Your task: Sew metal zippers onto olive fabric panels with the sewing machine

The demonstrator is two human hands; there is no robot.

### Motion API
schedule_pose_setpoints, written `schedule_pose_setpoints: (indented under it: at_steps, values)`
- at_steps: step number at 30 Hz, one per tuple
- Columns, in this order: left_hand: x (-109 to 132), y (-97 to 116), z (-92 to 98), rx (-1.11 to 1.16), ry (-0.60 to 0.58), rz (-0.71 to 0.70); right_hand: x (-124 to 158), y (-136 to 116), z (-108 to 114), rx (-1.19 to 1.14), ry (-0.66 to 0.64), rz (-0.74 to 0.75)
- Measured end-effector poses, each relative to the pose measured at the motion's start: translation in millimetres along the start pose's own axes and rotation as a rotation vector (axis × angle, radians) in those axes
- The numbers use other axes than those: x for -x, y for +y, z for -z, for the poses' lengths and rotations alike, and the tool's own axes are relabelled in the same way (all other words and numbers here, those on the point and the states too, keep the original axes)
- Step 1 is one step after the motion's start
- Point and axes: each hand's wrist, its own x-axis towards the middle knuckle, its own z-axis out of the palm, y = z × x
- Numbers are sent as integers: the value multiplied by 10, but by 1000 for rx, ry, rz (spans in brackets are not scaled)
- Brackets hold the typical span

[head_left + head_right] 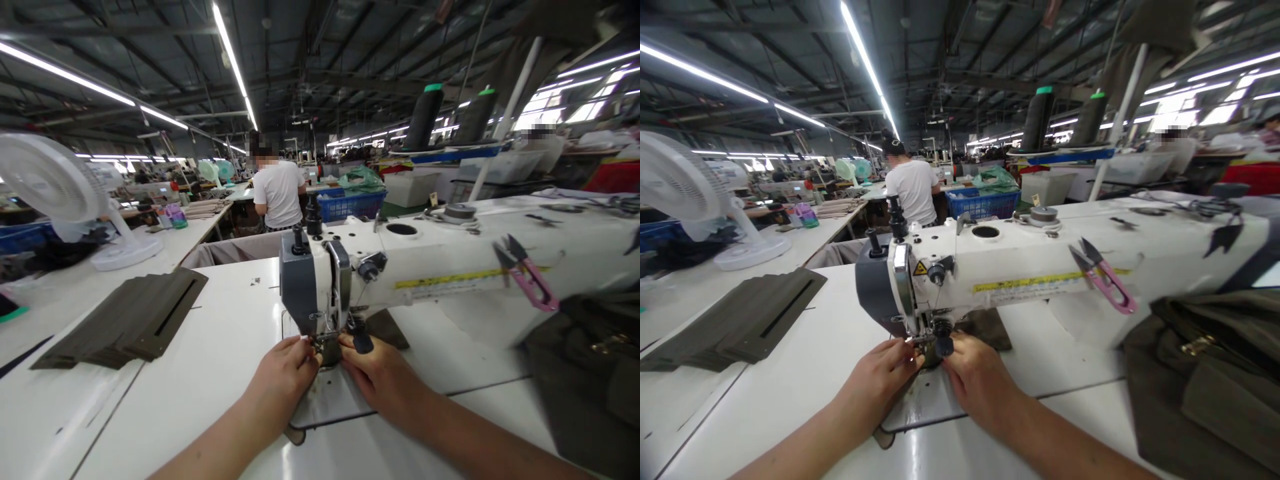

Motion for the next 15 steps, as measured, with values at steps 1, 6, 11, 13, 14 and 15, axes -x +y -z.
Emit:
schedule_pose_setpoints:
  at_steps: [1,6,11,13,14,15]
  values:
    - [-4,6,10,-10,15,-3,1,5,-1,47,13,-10]
    - [-14,91,125,47,75,69,219,-130,34,471,72,-138]
    - [6,176,210,66,64,84,667,-430,131,690,50,72]
    - [20,182,194,39,58,73,751,-468,177,727,39,196]
    - [28,181,177,31,56,69,765,-469,199,732,23,240]
    - [35,178,158,27,54,69,767,-464,222,727,9,262]
